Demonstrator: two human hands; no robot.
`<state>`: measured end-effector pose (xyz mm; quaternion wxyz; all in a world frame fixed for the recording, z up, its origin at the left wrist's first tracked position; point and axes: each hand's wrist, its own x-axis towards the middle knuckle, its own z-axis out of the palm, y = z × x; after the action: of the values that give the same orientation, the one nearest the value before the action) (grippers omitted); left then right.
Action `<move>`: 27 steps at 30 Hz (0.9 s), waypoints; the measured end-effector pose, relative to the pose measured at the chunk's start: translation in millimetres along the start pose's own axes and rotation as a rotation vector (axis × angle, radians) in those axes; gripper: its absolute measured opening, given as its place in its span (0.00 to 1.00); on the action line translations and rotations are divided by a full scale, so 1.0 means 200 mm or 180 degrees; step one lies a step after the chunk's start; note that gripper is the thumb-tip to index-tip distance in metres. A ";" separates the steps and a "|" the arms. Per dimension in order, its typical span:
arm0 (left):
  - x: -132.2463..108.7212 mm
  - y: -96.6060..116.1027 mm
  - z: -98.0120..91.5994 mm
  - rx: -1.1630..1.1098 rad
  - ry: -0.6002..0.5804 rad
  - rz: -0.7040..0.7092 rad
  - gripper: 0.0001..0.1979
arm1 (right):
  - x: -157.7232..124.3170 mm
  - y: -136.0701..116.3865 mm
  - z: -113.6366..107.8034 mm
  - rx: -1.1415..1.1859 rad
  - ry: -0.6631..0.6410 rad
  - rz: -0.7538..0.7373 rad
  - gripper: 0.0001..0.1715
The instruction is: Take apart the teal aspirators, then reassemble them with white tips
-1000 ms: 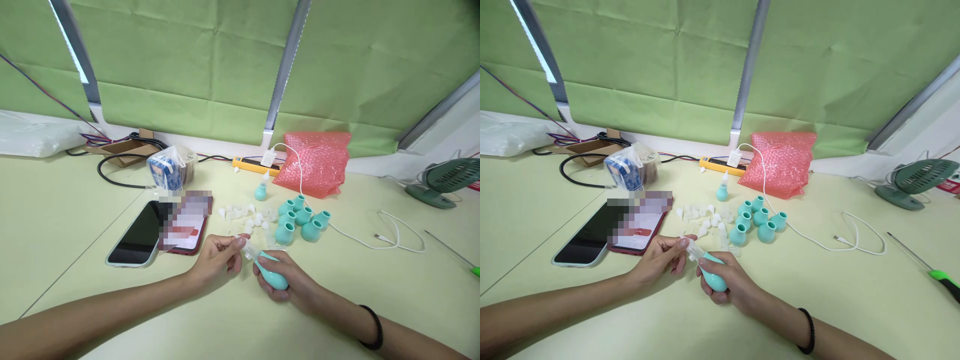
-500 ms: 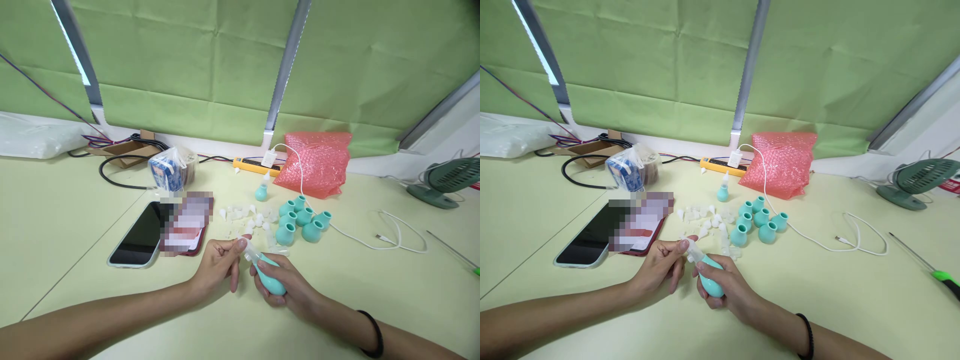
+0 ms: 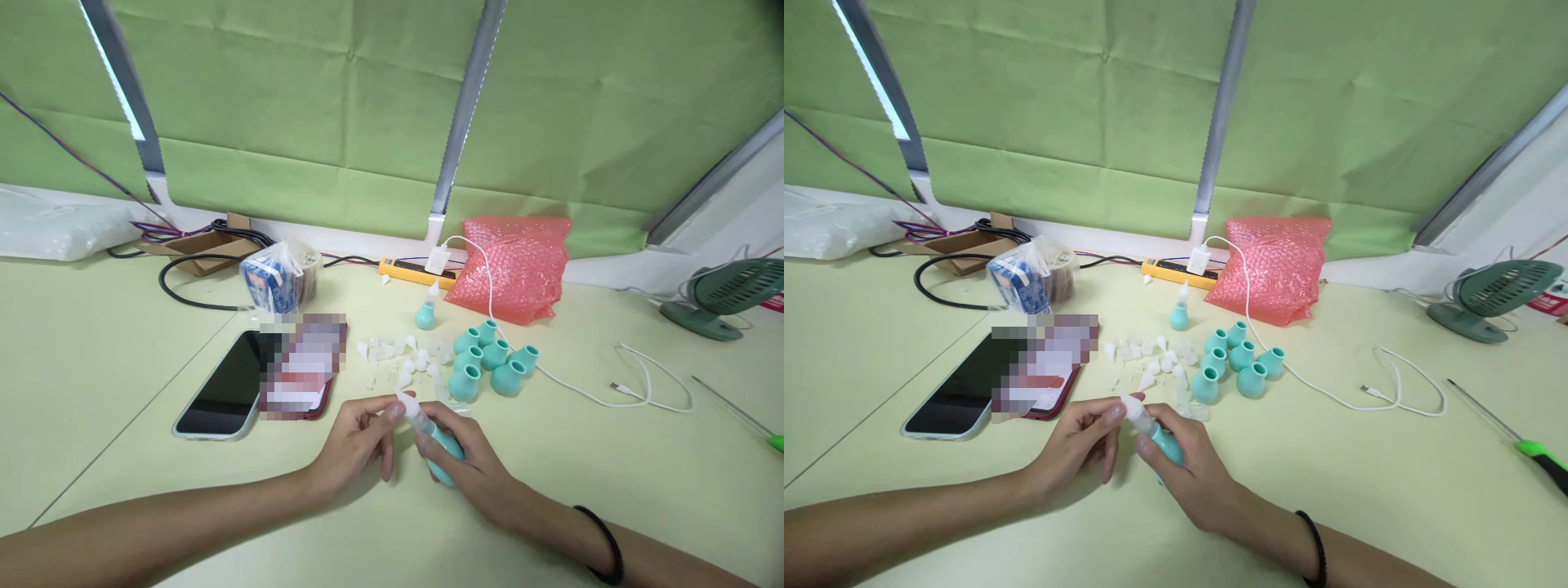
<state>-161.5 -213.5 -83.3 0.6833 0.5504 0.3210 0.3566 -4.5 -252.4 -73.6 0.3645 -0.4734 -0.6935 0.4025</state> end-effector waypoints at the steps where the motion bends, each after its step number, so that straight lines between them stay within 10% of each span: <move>1: 0.00 0.00 0.00 0.0079 0.0125 0.0046 0.19 | 0.00 0.01 0.00 -0.0376 0.0143 -0.0216 0.09; 11: -0.01 0.00 -0.01 0.0335 -0.0182 0.0126 0.17 | 0.01 0.13 -0.03 -0.3135 0.0907 -0.1673 0.16; 20: -0.02 0.00 0.00 0.0717 -0.0360 0.0243 0.15 | -0.01 0.06 -0.05 -0.2356 0.0402 -0.1445 0.13; 27: -0.07 -0.03 -0.01 0.1473 -0.0577 0.1326 0.24 | -0.01 -0.06 -0.10 -0.1856 0.0208 -0.1281 0.11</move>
<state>-169.8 -225.7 -88.7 0.4782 0.7745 0.2119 0.3558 8.9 -253.1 -55.7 0.3080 -0.4241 -0.8466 0.0924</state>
